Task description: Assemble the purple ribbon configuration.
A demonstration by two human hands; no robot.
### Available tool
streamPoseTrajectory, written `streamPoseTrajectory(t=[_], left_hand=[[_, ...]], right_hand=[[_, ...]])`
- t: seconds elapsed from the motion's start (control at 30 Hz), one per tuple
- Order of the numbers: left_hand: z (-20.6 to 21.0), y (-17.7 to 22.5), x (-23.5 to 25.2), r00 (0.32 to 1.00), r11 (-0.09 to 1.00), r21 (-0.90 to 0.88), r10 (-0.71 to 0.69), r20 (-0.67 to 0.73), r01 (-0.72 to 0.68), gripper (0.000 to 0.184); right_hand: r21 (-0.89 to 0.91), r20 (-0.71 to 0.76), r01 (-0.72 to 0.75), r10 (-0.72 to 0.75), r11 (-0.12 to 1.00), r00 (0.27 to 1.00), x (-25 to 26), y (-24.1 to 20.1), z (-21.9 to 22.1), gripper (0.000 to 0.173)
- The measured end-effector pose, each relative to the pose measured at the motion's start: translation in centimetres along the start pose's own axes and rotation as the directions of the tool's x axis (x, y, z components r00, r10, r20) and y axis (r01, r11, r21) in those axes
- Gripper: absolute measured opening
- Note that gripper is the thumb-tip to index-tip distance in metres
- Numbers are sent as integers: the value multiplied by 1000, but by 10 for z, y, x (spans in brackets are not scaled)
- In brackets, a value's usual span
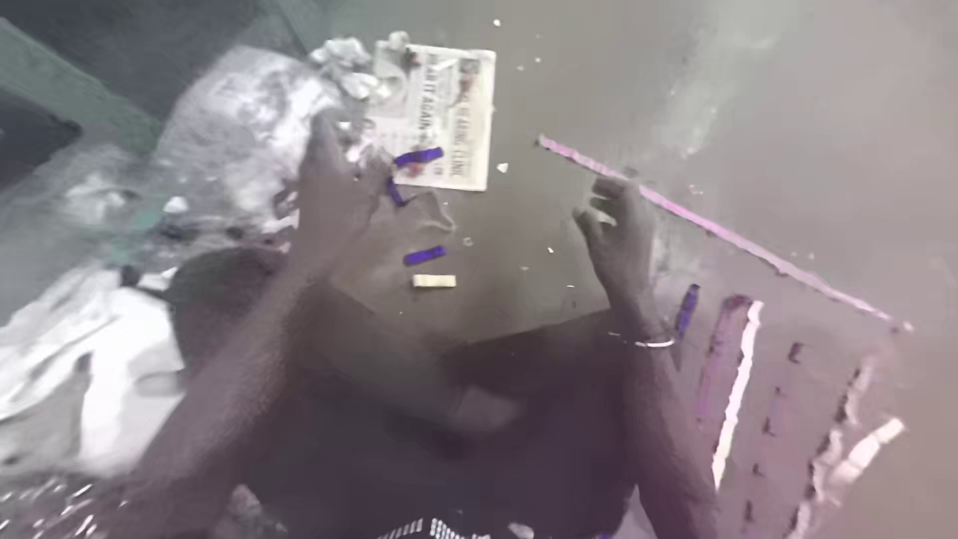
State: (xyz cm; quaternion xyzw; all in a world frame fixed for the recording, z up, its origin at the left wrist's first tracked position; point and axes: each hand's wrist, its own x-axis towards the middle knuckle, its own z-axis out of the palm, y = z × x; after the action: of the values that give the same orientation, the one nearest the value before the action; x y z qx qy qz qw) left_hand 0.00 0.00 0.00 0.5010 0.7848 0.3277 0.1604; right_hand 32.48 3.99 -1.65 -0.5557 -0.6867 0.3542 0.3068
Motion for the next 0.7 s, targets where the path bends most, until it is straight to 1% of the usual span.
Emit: streamPoseTrajectory(t=[0.03,0.07,0.1,0.13,0.2,0.23,0.27,0.3,0.33,0.4,0.43,0.47,0.5,0.53,0.57,0.63,0.67,0.7], left_hand=[[2,-15,-10,997,997,13,-73,39,72,63],[4,-27,-18,987,991,55,-126,102,121,56],[10,-40,-24,973,986,116,-139,182,119,47],[20,-51,-27,961,983,167,-117,252,76,40],[43,-57,-35,935,966,260,-90,342,-3,33],[52,-56,-33,926,957,289,-88,367,-24,30],[55,-49,-31,913,951,308,-124,388,-2,29],[57,-42,-30,903,952,304,-160,400,34,29],[59,-37,-26,906,952,304,-164,391,41,28],[63,-31,-20,913,950,309,-158,375,38,27],[66,-30,-17,912,948,315,-170,374,47,28],[68,-31,-15,906,948,313,-180,383,56,29],[71,-33,-12,903,950,309,-176,392,50,29],[75,-35,-10,905,955,294,-160,395,40,28],[78,-38,-9,908,962,272,-145,392,36,28],[73,-38,-8,911,977,206,-135,390,56,27],[66,-35,-13,908,984,161,-136,395,77,27],[59,-31,-21,911,993,86,-107,399,79,26]], right_hand=[[-37,12,81,-80,996,997,9,10,25,48],[-32,12,107,-107,994,994,13,14,47,49],[-8,24,94,-94,996,995,13,10,68,49],[30,55,64,-66,997,996,9,4,88,49],[89,202,29,-47,996,978,-3,12,131,47],[81,284,86,-106,993,953,-10,33,155,47],[17,329,225,-218,974,919,-14,65,180,49],[-47,330,355,-321,934,888,-16,89,203,50],[-123,344,423,-361,898,867,-15,102,217,51],[-260,410,411,-286,874,866,-5,90,222,55],[-275,431,405,-265,872,862,3,82,224,57],[-232,433,397,-271,888,860,11,78,228,56],[-215,436,391,-271,895,858,20,75,233,53],[-250,454,437,-295,864,841,28,74,235,52],[-305,473,468,-294,830,830,29,67,229,48],[-305,462,475,-308,825,832,27,57,222,38],[-333,474,480,-295,812,829,23,56,218,34],[-372,507,468,-247,802,826,19,51,209,32]])
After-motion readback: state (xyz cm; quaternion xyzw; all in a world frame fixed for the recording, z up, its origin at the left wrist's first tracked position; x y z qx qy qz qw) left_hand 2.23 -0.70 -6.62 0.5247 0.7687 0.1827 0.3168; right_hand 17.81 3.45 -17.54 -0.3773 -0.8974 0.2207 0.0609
